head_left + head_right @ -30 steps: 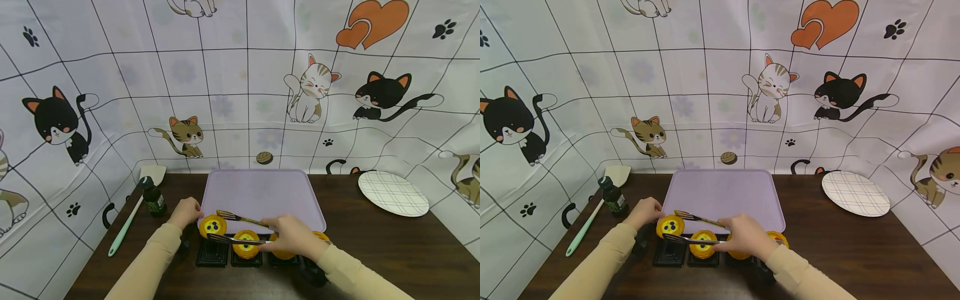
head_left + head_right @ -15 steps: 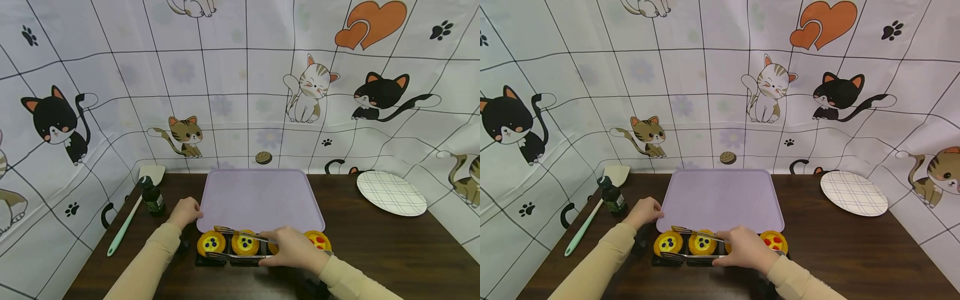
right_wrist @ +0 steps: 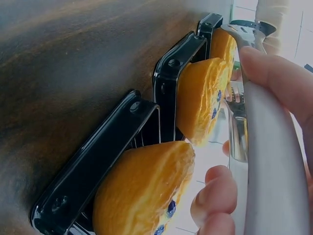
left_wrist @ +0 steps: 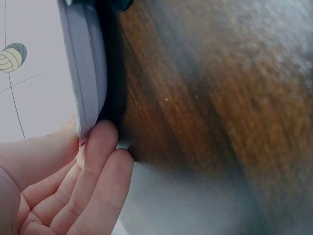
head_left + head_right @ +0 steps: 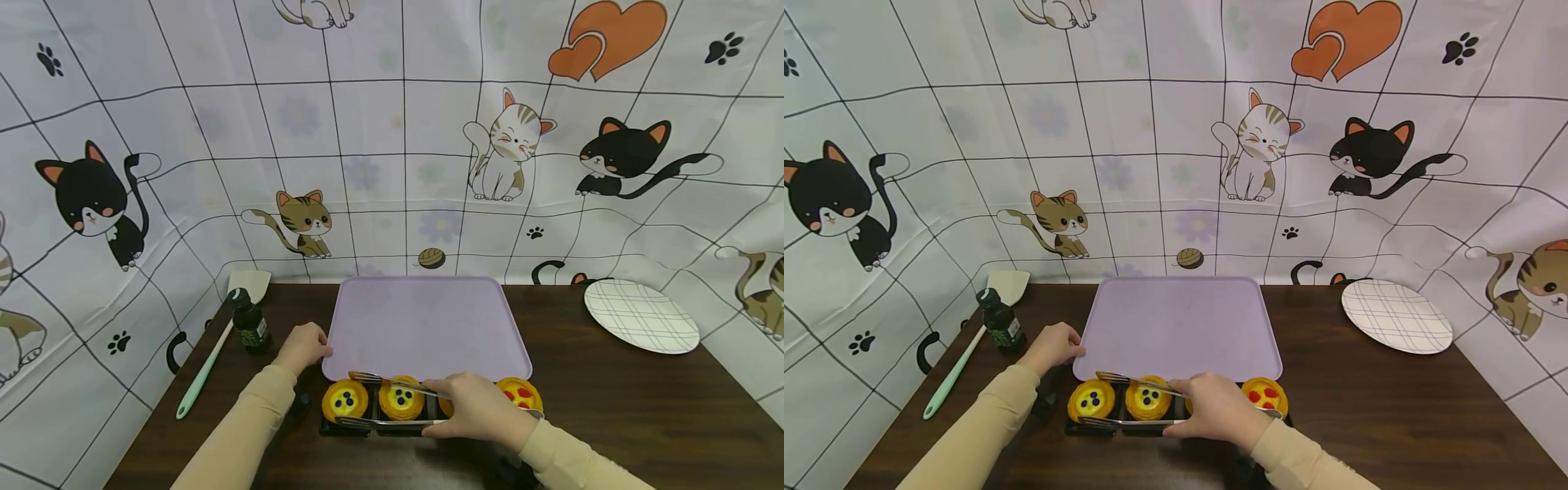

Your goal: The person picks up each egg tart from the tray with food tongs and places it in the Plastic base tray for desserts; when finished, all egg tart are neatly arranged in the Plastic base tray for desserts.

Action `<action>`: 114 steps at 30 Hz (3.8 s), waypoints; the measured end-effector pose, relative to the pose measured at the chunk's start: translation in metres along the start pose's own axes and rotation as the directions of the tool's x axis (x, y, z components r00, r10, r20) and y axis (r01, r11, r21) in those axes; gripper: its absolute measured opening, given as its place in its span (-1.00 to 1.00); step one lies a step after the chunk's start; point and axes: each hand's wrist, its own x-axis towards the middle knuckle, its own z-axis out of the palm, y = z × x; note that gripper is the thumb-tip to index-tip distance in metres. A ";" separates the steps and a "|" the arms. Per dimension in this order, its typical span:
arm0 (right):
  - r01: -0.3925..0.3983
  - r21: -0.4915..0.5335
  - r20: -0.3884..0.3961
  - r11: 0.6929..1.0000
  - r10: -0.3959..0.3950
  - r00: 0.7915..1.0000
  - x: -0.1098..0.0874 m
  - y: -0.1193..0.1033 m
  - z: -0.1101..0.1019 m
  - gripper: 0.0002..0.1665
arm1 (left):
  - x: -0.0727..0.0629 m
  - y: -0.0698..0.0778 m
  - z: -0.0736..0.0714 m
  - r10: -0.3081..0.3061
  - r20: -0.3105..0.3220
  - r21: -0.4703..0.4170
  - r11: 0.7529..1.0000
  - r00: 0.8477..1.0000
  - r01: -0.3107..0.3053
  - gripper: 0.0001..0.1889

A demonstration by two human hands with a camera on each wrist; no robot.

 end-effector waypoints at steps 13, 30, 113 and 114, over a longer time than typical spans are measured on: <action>0.003 -0.017 -0.007 1.000 -0.003 1.000 -0.002 -0.002 0.000 -0.19 | -0.002 0.003 -0.001 -0.006 0.000 -0.014 1.000 1.000 0.006 -0.87; -0.010 -0.005 -0.004 1.000 0.010 1.000 -0.008 -0.001 -0.005 -0.17 | -0.003 0.004 0.000 0.022 -0.019 0.006 1.000 1.000 -0.022 -0.84; -0.671 0.270 -0.171 0.690 0.720 0.672 -0.056 0.178 -0.036 -0.12 | -0.008 0.003 0.003 0.046 -0.020 -0.003 0.999 0.999 -0.046 -0.85; -0.676 0.264 -0.165 0.688 0.723 0.671 -0.055 0.178 -0.036 -0.10 | -0.008 0.003 0.003 0.047 -0.020 -0.003 0.999 0.999 -0.047 -0.85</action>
